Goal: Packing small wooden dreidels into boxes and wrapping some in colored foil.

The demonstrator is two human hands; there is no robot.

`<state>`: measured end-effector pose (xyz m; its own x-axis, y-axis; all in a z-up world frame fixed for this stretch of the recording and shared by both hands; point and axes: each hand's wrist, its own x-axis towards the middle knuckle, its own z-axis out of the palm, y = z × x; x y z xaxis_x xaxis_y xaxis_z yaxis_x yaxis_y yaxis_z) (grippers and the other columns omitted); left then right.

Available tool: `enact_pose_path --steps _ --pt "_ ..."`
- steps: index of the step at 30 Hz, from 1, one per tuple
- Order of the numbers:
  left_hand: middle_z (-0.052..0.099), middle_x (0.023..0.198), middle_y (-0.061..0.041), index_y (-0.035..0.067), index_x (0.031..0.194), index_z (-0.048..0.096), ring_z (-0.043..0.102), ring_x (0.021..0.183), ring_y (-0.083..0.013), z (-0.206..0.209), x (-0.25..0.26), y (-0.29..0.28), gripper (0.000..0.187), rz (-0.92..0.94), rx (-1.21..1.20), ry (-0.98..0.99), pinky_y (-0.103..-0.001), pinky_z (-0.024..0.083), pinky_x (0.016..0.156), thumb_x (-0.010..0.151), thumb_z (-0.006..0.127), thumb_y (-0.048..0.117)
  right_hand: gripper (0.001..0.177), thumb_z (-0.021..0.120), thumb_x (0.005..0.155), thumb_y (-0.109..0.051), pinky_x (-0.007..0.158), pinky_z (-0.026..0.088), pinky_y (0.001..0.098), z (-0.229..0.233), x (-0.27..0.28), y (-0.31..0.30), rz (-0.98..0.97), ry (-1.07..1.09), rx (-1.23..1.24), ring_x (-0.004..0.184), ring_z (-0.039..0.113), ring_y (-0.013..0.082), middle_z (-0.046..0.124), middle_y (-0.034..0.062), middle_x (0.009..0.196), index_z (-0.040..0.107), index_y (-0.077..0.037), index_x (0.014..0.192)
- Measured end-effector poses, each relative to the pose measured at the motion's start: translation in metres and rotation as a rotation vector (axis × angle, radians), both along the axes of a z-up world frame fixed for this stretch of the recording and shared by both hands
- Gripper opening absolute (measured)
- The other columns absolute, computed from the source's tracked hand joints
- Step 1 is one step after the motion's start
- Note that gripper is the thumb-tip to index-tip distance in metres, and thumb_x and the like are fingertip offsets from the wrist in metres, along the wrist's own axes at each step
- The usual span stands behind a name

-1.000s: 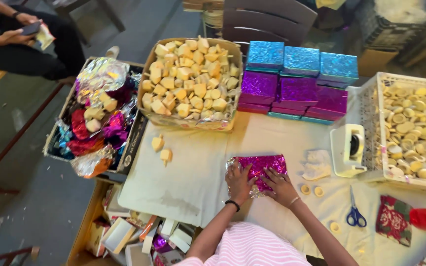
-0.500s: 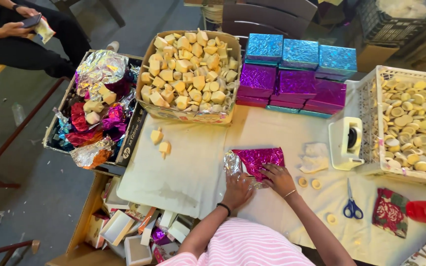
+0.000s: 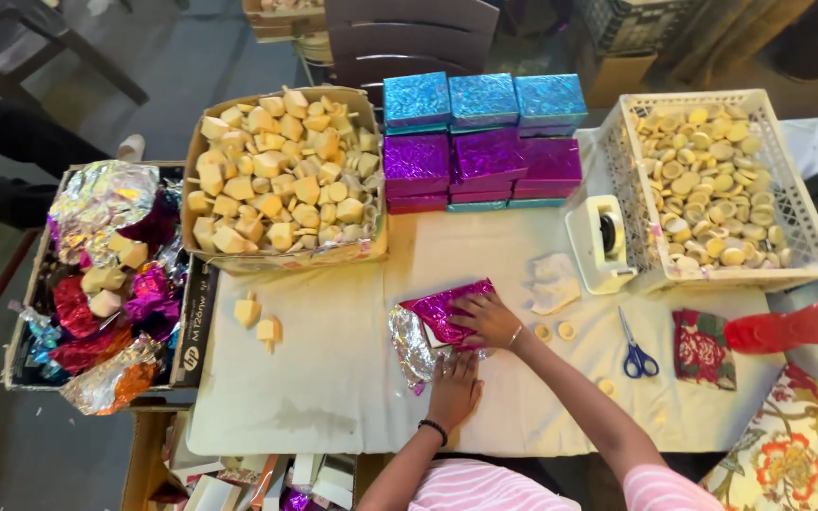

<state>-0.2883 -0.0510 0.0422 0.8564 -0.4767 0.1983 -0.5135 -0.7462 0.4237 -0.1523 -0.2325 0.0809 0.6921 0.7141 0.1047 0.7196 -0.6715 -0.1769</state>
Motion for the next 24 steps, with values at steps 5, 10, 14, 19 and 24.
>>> enact_pose_path --steps 5,10,14,19,24 --pt "0.049 0.148 -0.016 0.004 0.156 0.04 0.039 0.14 -0.039 0.015 -0.005 -0.005 0.067 0.013 0.002 0.102 -0.06 0.017 0.12 0.098 0.057 0.035 0.08 0.075 0.072 -0.064 0.108 0.029 0.0631 0.032 0.013 0.007 0.094 -0.049 -0.017 0.143 0.037 0.0377 0.036 0.0075 0.16 0.054 -0.033 0.142" --pt "0.041 0.161 -0.014 0.005 0.156 0.04 0.03 0.148 -0.039 0.004 -0.006 -0.003 0.067 0.024 -0.043 0.037 -0.059 0.013 0.12 0.098 0.056 0.035 0.09 0.076 0.066 -0.07 0.106 0.024 0.069 0.019 0.022 0.007 0.15 -0.029 -0.064 0.144 0.033 0.042 0.03 0.0073 0.163 0.05 -0.041 0.148" --pt "0.037 0.163 -0.01 0.009 0.154 0.043 0.024 0.152 -0.0368 0.007 -0.005 -0.006 0.064 0.043 -0.046 0.079 -0.058 0.012 0.121 0.098 0.055 0.036 0.085 0.075 0.068 -0.067 0.107 0.025 0.0657 0.03 0.031 0.005 0.138 -0.016 -0.114 0.144 0.036 0.0382 0.032 0.0068 0.164 0.051 -0.044 0.146" --pt "0.037 0.164 -0.007 0.01 0.155 0.043 0.024 0.153 -0.035 0.022 -0.006 -0.005 0.062 0.041 -0.067 0.163 -0.057 0.013 0.122 0.099 0.054 0.036 0.074 0.071 0.077 -0.069 0.106 0.027 0.0657 0.041 0.031 0.007 0.136 -0.039 -0.037 0.142 0.04 0.0377 0.036 0.0088 0.163 0.054 -0.042 0.145" --pt "0.037 0.161 -0.009 0.009 0.152 0.044 0.026 0.15 -0.0372 0.02 -0.005 -0.007 0.064 0.068 -0.068 0.096 -0.059 0.015 0.118 0.095 0.055 0.035 0.072 0.071 0.074 -0.071 0.105 0.027 0.0687 0.048 0.027 0.008 0.098 -0.045 -0.039 0.142 0.04 0.0365 0.037 0.0066 0.161 0.056 -0.043 0.139"
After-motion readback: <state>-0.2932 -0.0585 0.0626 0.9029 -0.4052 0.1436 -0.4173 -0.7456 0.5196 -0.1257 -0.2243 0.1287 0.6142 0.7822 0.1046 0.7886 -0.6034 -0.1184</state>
